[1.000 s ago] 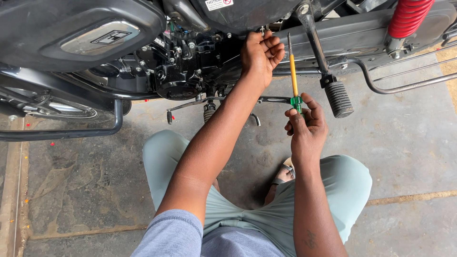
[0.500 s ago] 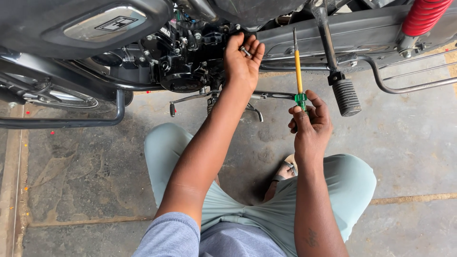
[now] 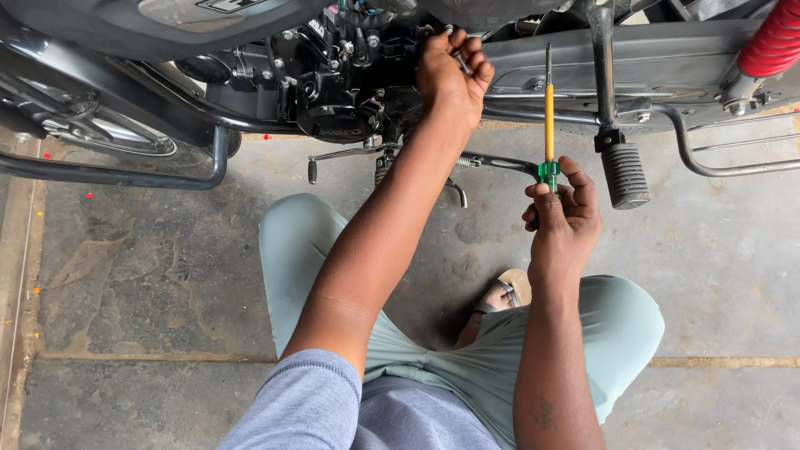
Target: Use a screwdriver to remove and replace screws on a motorcycle engine cover.
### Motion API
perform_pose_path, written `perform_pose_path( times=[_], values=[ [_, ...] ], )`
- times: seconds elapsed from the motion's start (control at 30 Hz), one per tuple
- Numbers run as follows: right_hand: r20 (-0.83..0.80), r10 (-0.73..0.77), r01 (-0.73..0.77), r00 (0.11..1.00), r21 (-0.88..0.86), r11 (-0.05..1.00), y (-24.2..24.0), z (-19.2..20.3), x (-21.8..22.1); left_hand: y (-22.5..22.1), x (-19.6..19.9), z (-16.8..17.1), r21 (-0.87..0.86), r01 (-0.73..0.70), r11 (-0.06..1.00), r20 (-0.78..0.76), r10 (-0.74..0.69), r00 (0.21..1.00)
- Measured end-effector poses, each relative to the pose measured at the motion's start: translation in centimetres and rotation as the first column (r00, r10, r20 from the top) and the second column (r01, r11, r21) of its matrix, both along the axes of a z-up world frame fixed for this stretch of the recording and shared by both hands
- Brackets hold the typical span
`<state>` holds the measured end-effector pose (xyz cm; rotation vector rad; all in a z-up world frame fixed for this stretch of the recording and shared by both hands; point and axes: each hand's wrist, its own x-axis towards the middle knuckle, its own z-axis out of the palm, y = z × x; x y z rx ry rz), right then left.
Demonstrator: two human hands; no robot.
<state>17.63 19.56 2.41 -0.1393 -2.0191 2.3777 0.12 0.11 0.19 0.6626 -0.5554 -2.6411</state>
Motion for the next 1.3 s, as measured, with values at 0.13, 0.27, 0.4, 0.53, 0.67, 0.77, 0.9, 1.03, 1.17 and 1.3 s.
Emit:
perform_pose_path(
  times=[0.13,0.27,0.4,0.53,0.67,0.77,0.9,1.03,1.17,1.3],
  values=[
    [-0.003,0.004,-0.004,1.0,-0.021,1.0,0.0,-0.1,0.0,-0.3,-0.5,-0.8,0.005,0.012,1.0,-0.021,-0.012,1.0],
    [-0.001,0.003,-0.003,1.0,-0.014,1.0,-0.1,0.1,0.0,-0.5,0.0,-0.8,-0.063,0.009,0.998,-0.059,-0.013,0.998],
    [0.027,-0.009,0.009,1.0,0.005,1.0,-0.3,0.0,0.0,-0.6,0.4,-0.1,-0.042,0.082,0.996,-0.019,-0.082,0.996],
    [0.017,-0.002,0.002,1.0,0.003,1.0,-0.3,0.0,-0.1,-1.2,-0.3,-1.6,-0.053,0.071,0.996,-0.095,-0.076,0.993],
    [0.007,0.009,-0.009,1.0,-0.002,1.0,-0.2,-0.3,-0.1,-1.3,0.5,0.0,-0.102,0.143,0.984,0.005,-0.143,0.99],
    [-0.01,0.001,-0.002,1.0,-0.012,1.0,-0.2,-0.3,-0.3,-0.8,1.9,2.0,-0.115,0.096,0.989,-0.03,-0.1,0.995],
    [0.022,0.0,0.0,1.0,0.007,1.0,-0.2,0.1,0.0,-1.4,0.4,-1.0,-0.17,0.12,0.978,-0.088,-0.136,0.987],
    [0.019,-0.005,0.005,1.0,-0.003,1.0,-0.1,0.0,-0.1,-1.1,1.1,1.1,-0.154,0.123,0.98,0.01,-0.123,0.992],
    [0.041,-0.008,0.009,0.999,-0.018,1.0,0.1,0.0,-0.1,-1.6,0.7,0.0,-0.209,0.12,0.971,0.04,-0.114,0.993],
    [0.022,0.009,-0.008,1.0,-0.033,0.999,0.2,0.0,0.1,-1.5,1.0,1.0,-0.139,0.127,0.982,0.079,-0.117,0.99]
  ],
)
